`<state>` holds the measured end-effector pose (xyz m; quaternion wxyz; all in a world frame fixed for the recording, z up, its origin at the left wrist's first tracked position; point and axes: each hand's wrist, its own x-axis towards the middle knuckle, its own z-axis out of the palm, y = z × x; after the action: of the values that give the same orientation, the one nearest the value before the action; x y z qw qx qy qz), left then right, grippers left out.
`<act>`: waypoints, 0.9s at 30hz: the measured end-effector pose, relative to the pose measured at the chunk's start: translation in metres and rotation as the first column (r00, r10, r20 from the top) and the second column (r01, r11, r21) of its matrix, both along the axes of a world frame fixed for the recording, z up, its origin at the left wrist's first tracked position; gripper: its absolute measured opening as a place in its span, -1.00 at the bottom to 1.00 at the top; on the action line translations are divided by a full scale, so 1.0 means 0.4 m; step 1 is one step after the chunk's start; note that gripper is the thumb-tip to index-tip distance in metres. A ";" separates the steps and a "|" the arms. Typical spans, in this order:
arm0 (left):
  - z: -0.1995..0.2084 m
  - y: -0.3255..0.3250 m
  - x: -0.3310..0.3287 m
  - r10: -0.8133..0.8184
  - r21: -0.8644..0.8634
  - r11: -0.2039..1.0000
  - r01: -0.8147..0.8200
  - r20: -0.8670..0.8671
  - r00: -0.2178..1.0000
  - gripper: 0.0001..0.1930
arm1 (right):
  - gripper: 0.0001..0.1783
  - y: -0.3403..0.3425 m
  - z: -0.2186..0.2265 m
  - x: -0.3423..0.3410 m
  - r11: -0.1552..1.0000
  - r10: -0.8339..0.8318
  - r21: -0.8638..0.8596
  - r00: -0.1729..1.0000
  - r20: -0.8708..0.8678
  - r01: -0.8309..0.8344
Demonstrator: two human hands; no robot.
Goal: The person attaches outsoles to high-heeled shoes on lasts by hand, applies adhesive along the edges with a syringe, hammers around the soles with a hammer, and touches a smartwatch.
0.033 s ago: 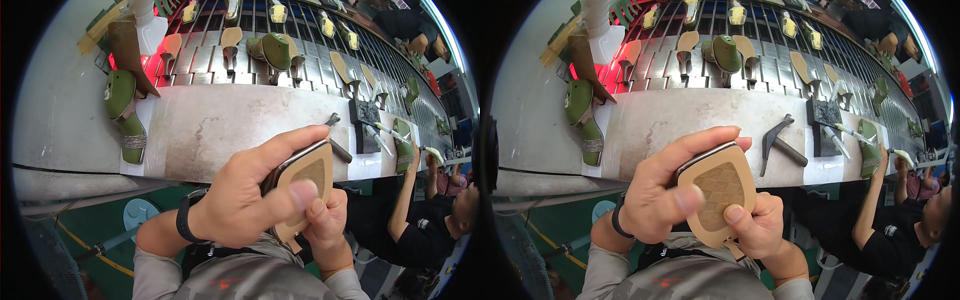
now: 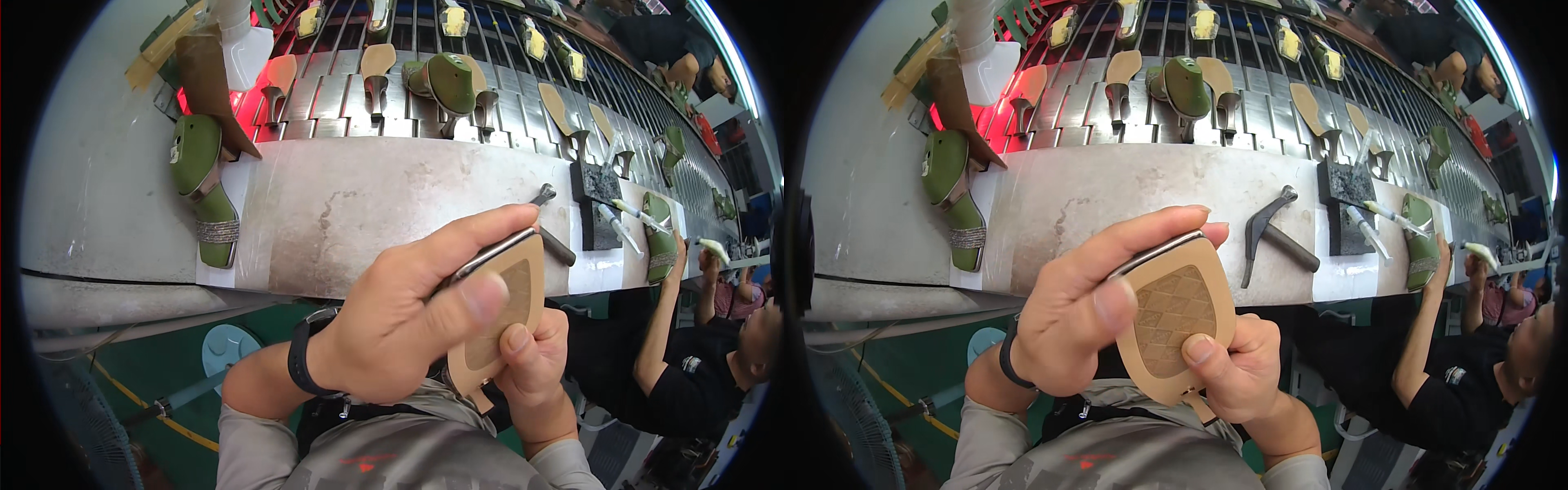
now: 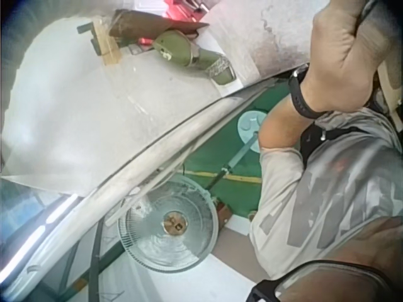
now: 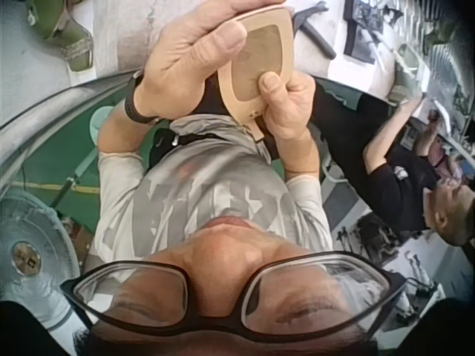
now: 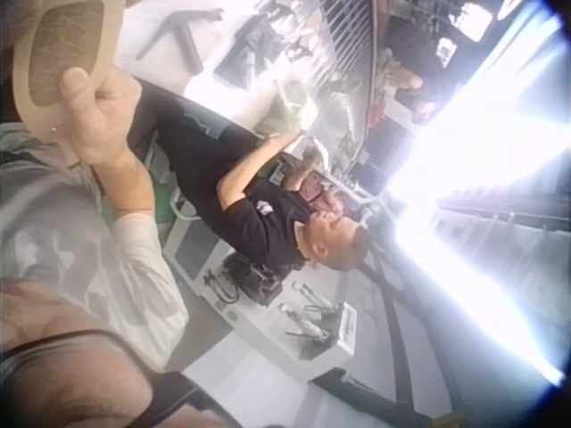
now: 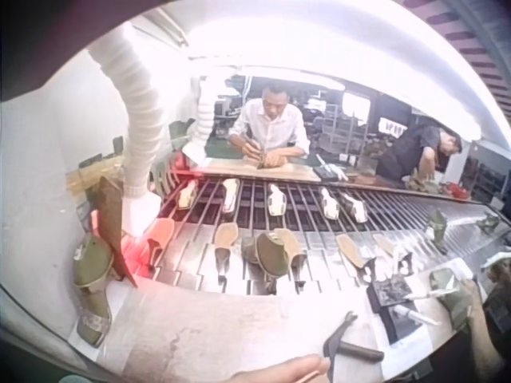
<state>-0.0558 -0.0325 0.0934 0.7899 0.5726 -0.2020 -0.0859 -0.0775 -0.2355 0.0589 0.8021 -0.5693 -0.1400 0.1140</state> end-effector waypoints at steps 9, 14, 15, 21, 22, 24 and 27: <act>-0.064 -0.004 0.155 -0.049 -0.286 0.957 0.055 0.028 0.998 -0.37 | -0.33 0.012 0.028 0.118 0.997 -0.021 -0.078 0.990 -0.142 0.010; -0.056 0.043 0.187 -0.090 0.075 0.994 0.074 0.232 0.969 -0.21 | -0.42 0.004 0.033 0.139 0.999 0.030 -0.018 0.982 -0.185 -0.034; -0.056 0.047 0.189 -0.068 0.123 0.992 0.033 0.292 0.954 -0.19 | -0.42 0.006 0.030 0.138 0.999 0.025 -0.021 0.982 -0.185 -0.029; -0.047 0.061 0.137 -0.071 0.073 0.996 0.058 0.199 0.977 -0.17 | -0.58 0.016 0.031 0.121 1.000 0.015 -0.018 0.985 -0.170 -0.018; -0.036 0.069 0.123 -0.049 0.064 0.997 0.040 0.146 0.988 -0.19 | -0.57 0.022 0.032 0.110 0.998 0.008 -0.064 0.992 -0.123 -0.016; -0.030 0.075 0.083 0.000 -0.010 1.000 0.000 0.072 0.997 -0.21 | -0.58 0.034 0.027 0.076 0.995 -0.008 -0.097 0.999 -0.040 0.004; -0.030 0.101 0.003 0.153 -0.080 0.985 -0.152 0.001 0.988 -0.31 | -0.61 0.035 0.009 0.034 0.925 0.093 -0.379 0.956 0.280 0.021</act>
<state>-0.0546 0.0079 0.0815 0.8156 0.5547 -0.1638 -0.0149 -0.0638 -0.2216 0.0625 0.6456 -0.7208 -0.2430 0.0680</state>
